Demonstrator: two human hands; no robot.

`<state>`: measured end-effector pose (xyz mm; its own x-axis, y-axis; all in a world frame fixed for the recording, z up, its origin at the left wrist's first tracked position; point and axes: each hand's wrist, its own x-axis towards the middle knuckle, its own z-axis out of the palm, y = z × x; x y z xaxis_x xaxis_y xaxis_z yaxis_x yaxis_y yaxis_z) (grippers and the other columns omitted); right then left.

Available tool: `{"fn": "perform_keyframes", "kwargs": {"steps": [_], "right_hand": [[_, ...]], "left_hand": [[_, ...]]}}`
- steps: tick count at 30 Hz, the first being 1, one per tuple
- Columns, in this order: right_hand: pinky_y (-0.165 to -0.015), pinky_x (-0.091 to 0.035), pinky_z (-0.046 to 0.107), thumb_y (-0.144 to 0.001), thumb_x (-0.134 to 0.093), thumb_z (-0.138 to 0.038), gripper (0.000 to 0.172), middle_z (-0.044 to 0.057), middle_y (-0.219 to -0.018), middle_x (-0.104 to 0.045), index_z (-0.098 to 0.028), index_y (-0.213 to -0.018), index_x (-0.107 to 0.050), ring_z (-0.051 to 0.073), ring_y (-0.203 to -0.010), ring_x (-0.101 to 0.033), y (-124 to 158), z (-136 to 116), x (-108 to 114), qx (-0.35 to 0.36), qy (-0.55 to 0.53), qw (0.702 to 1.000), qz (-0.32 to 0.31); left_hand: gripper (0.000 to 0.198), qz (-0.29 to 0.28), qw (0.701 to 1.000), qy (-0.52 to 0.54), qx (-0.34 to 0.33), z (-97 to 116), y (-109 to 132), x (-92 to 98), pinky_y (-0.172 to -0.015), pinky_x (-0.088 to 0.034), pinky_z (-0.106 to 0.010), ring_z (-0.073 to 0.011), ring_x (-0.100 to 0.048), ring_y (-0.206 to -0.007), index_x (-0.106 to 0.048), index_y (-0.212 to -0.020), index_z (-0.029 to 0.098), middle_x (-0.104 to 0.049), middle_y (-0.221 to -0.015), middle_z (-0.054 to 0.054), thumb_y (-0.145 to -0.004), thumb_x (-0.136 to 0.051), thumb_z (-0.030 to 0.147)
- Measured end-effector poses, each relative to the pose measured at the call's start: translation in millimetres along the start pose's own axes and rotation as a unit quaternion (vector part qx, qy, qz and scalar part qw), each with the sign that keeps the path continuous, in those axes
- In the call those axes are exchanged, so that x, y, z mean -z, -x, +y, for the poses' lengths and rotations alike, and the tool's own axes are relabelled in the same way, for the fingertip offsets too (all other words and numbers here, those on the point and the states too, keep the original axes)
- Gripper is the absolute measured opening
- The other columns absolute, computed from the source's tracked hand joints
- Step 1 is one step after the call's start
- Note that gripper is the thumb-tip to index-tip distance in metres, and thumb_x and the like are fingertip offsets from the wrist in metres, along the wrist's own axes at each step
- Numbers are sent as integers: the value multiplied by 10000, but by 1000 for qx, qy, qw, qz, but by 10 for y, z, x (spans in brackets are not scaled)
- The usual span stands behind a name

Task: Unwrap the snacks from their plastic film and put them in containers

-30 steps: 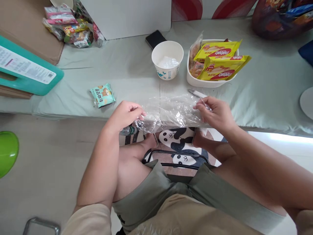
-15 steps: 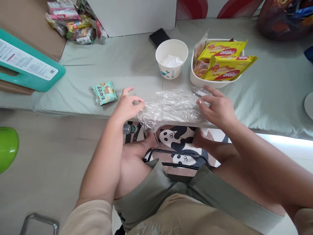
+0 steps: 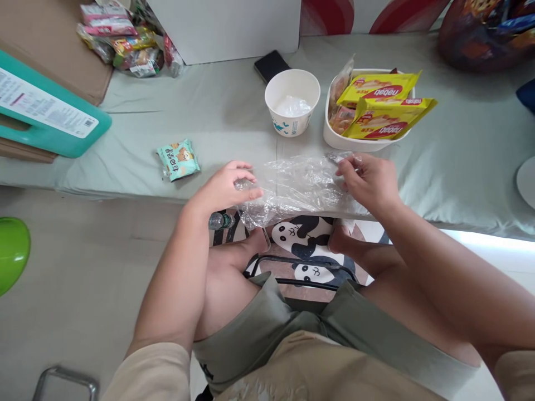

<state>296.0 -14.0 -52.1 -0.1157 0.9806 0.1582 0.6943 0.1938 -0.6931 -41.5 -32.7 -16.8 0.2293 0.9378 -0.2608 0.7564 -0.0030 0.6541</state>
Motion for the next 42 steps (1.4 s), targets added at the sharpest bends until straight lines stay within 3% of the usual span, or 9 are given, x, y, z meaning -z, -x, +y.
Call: {"fn": "perform_keyframes", "kwargs": {"steps": [4,9,12,16,19,24,30,35,42], "right_hand": [[-607,-464,358,-975,-577,-379,316,8,-583,-677,-253,-688,-620,190,-544,-614,-40,-52,-44,-46,20,999,8],[-677,-491,383,-969,-607,-360,282,18,-575,-652,-262,-704,-599,220,-602,-622,-77,23,-126,-23,64,997,22],[-646,-510,388,-941,-660,-382,107,15,-688,-702,-276,-933,-673,215,-583,-621,-52,-9,-81,17,70,995,68],[-784,-608,456,-951,-659,-306,218,128,-1150,-709,-305,-1166,-619,286,-955,-712,103,-237,110,147,100,970,168],[-844,-596,495,-927,-658,-173,253,115,-1062,-674,-341,-1115,-633,305,-1013,-667,269,-393,162,303,114,918,229],[-795,-575,377,-941,-601,-134,227,-14,-950,-749,-336,-1028,-658,192,-903,-711,423,-450,-64,410,64,907,72],[-953,-616,457,-1013,-508,-219,265,98,-1210,-783,-227,-1207,-688,267,-1143,-738,377,-300,-216,324,102,939,-51],[-1151,-527,561,-1013,-516,-306,375,125,-1481,-660,-237,-1357,-647,343,-1441,-575,244,-167,-287,282,123,947,-95],[-1217,-358,698,-1022,-499,-442,544,167,-1676,-441,-203,-1508,-554,446,-1553,-394,110,-268,-332,205,237,932,-181]], "left_hand": [[224,17,999,-29,21,-26,-1,-2,-1025,-520,-411,-260,-672,-1124,-739,-774,203,-650,-1401,-88,-767,-751,427],[195,64,996,46,42,-80,-57,-19,-696,-512,-297,-166,-648,-740,-693,-767,207,-755,-813,-43,-854,-665,379],[193,59,993,90,58,-45,-58,-17,-566,-457,-269,-145,-617,-606,-646,-728,214,-707,-661,-20,-852,-684,358],[189,29,983,162,83,35,-37,-9,-523,-447,-268,-124,-588,-534,-622,-742,211,-696,-669,-21,-864,-695,335],[144,21,979,175,102,83,-26,-5,-505,-416,-276,-124,-549,-506,-625,-779,215,-666,-644,-6,-876,-691,298],[78,23,977,180,115,129,-7,7,-497,-389,-279,-114,-509,-478,-622,-835,228,-681,-682,3,-834,-700,228],[100,-10,979,162,127,118,20,39,-474,-312,-275,-101,-413,-438,-609,-812,241,-713,-697,-1,-788,-706,248],[98,-34,980,129,145,63,23,63,-471,-317,-283,-109,-425,-432,-596,-815,254,-746,-725,0,-757,-673,234],[258,-95,972,93,193,4,61,121,-462,-309,-258,-113,-442,-453,-522,-950,270,-760,-731,29,-733,-582,143]]}}
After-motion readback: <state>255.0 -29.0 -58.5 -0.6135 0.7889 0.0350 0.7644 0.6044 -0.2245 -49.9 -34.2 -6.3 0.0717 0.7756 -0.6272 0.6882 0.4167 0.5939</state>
